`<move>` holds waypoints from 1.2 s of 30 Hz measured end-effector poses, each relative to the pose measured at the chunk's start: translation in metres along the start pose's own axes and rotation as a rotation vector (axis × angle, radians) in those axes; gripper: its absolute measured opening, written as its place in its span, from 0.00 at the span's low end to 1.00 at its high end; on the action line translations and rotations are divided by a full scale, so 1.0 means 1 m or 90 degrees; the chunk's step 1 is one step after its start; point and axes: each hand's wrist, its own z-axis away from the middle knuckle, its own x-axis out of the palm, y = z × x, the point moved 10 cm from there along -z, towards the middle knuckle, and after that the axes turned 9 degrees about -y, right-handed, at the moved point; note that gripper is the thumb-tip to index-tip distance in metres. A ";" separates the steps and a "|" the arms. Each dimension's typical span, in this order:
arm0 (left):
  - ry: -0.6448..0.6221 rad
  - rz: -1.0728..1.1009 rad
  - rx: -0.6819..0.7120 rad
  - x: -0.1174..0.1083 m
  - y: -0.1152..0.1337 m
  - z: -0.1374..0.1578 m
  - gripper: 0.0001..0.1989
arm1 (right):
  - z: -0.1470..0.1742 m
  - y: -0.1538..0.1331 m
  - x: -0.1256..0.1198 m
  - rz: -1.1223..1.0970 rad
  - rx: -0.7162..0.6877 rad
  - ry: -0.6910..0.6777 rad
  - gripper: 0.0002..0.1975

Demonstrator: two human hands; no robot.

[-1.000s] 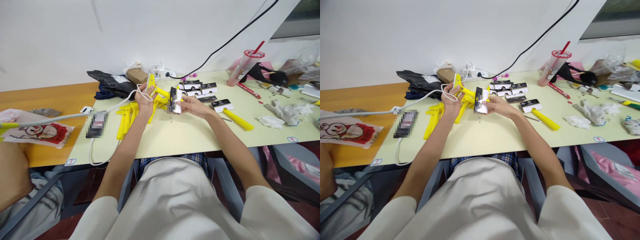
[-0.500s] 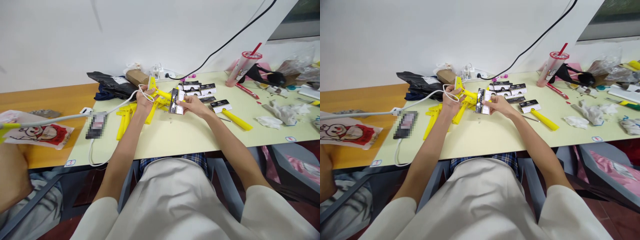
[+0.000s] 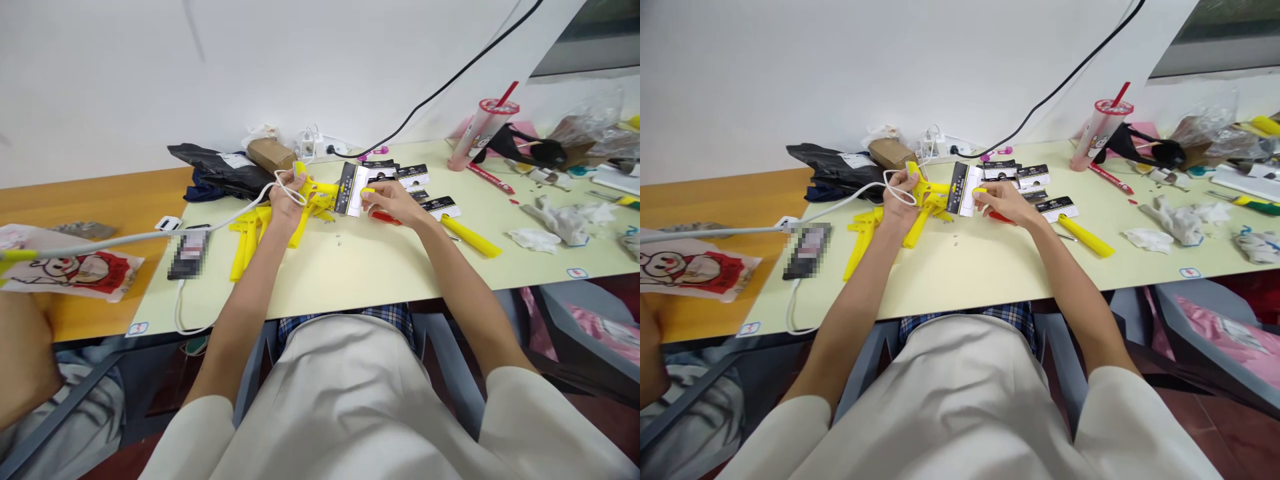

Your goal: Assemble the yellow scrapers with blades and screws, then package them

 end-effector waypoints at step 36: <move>-0.267 -0.132 -0.008 0.092 -0.054 0.058 0.27 | 0.010 -0.001 0.028 -0.294 -0.144 0.287 0.31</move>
